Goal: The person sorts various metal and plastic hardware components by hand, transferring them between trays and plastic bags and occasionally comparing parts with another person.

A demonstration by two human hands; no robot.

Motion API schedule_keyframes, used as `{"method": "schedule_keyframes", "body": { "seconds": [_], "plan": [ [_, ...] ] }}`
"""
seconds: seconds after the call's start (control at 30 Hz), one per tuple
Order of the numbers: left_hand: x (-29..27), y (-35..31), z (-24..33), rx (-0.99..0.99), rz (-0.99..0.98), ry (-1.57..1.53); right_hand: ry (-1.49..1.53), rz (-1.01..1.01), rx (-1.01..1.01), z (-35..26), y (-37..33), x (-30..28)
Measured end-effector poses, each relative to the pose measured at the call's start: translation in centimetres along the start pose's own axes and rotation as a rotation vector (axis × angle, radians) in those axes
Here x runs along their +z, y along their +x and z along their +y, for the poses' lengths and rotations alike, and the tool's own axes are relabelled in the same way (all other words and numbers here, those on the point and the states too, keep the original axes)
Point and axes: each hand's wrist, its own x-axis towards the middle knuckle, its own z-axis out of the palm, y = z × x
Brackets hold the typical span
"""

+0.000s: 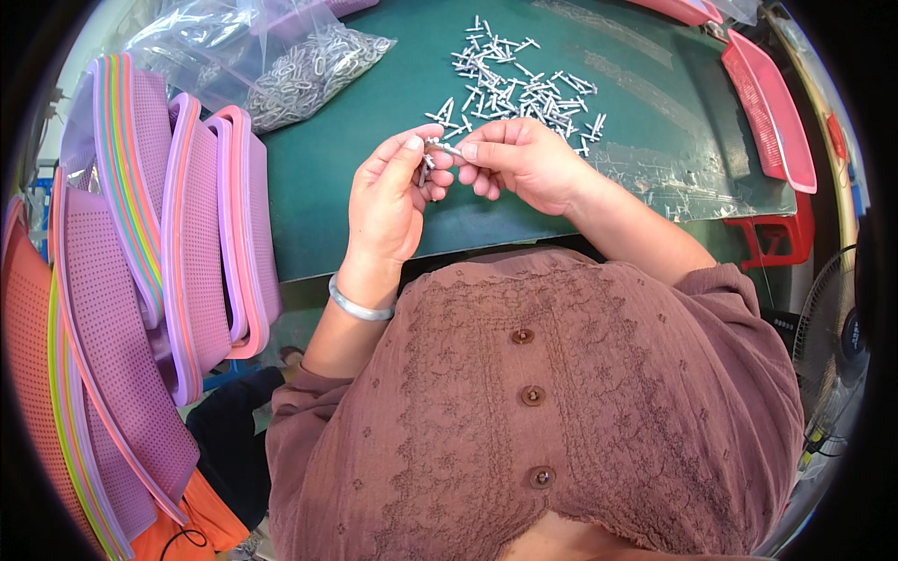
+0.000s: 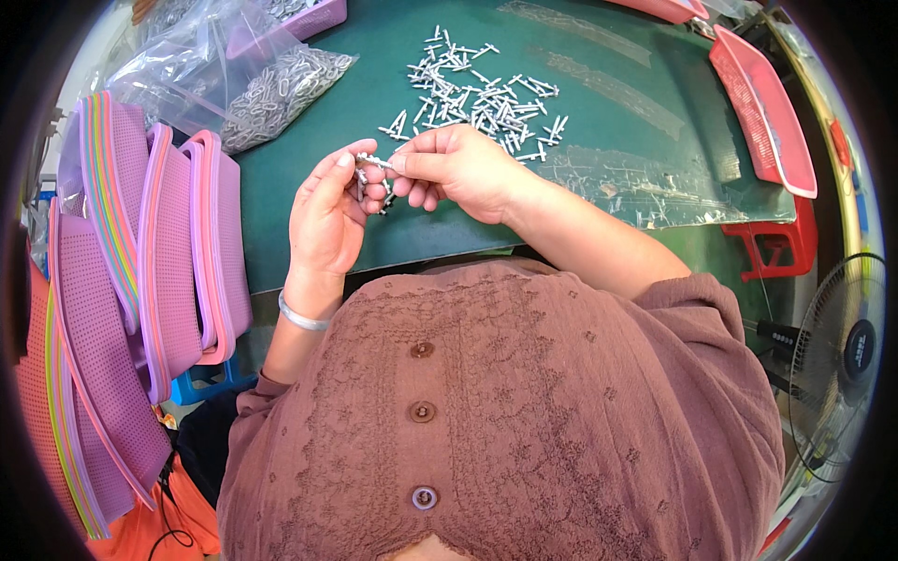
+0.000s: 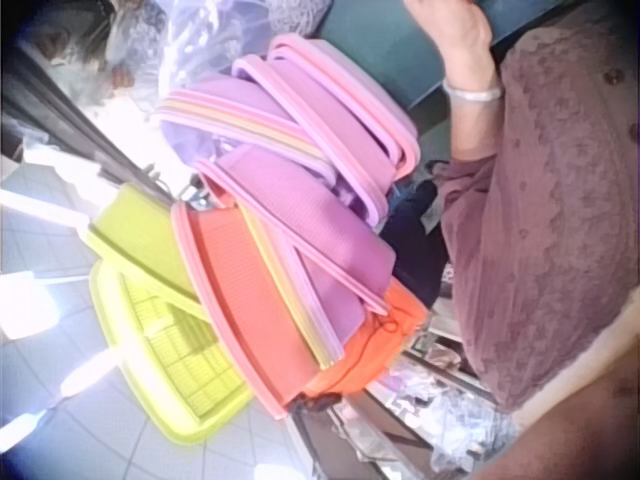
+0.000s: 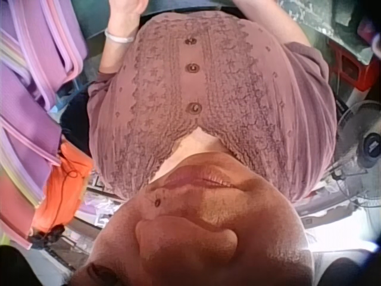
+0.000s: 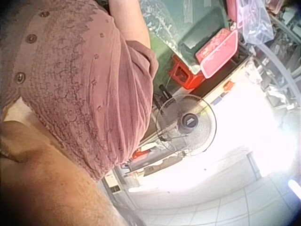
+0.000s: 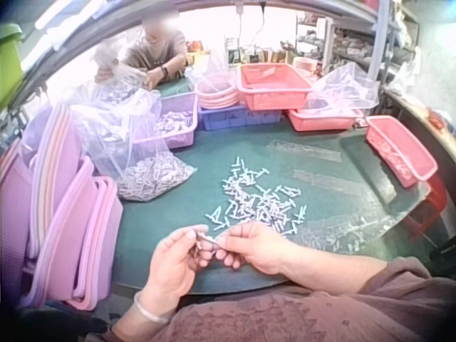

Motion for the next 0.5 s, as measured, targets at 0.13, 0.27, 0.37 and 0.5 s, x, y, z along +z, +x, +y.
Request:
{"method": "schedule_keyframes", "body": {
  "seconds": [0.13, 0.27, 0.37, 0.5],
  "plan": [
    [-0.2, 0.0, -0.2, 0.016, -0.037, -0.018, -0.009, 0.021, -0.032, 0.0, -0.1, 0.1],
    [-0.7, 0.1, -0.5, 0.028, -0.076, -0.061, -0.067, 0.054, -0.077, 0.2, -0.1, 0.2],
    [-1.1, 0.2, -0.9, 0.041, -0.074, -0.184, -0.202, 0.106, -0.168, 0.2, -0.3, 0.7],
    [-1.0, 0.0, -0.8, -0.011, -0.040, -0.285, -0.288, 0.143, -0.226, 0.3, -0.4, 1.1]
  ]
}}
